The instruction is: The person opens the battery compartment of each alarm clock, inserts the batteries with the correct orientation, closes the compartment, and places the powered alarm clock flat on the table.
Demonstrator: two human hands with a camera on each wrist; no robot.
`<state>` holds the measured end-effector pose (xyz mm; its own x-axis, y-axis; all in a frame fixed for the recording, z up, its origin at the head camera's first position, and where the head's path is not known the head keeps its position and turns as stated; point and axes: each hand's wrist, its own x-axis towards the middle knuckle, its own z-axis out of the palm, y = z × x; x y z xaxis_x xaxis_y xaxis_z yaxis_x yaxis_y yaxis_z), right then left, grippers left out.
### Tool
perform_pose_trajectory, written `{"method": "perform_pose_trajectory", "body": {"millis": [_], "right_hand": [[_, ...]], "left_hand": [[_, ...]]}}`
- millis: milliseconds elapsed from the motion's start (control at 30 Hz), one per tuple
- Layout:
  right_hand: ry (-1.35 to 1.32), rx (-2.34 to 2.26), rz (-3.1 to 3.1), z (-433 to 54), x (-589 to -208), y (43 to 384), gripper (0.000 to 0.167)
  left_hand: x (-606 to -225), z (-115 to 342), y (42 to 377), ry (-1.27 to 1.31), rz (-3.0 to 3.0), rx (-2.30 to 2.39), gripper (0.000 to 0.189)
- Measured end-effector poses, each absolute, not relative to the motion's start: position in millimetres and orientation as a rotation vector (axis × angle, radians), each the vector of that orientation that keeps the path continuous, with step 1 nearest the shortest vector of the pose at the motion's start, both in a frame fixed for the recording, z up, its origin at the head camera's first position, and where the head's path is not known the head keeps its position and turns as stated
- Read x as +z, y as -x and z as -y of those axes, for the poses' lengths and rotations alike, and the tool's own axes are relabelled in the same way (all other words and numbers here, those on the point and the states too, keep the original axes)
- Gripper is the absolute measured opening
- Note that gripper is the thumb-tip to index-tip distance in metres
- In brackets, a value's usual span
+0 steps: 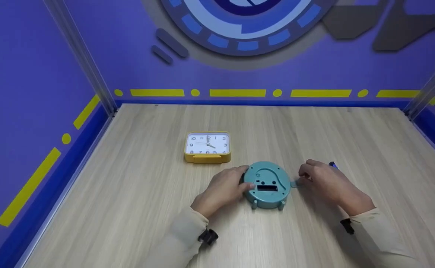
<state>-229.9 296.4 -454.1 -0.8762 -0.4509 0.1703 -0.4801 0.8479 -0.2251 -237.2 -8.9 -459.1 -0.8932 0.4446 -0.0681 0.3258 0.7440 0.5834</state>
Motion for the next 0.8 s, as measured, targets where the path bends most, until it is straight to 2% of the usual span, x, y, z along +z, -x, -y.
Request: {"method": "perform_pose_trajectory", "body": {"millis": [400,800], "right_hand": [[-0.600,0.358,2.866,-309.7,-451.7,231.6,0.017],[-0.493,0.387,2.824,-323.6,-452.3,235.8,0.014]], "left_hand": [[-457.1,8.7,236.0,-0.606,-2.729,0.860,0.062],[-455.7,9.0,235.4,-0.596,-2.722,0.869,0.062]]}}
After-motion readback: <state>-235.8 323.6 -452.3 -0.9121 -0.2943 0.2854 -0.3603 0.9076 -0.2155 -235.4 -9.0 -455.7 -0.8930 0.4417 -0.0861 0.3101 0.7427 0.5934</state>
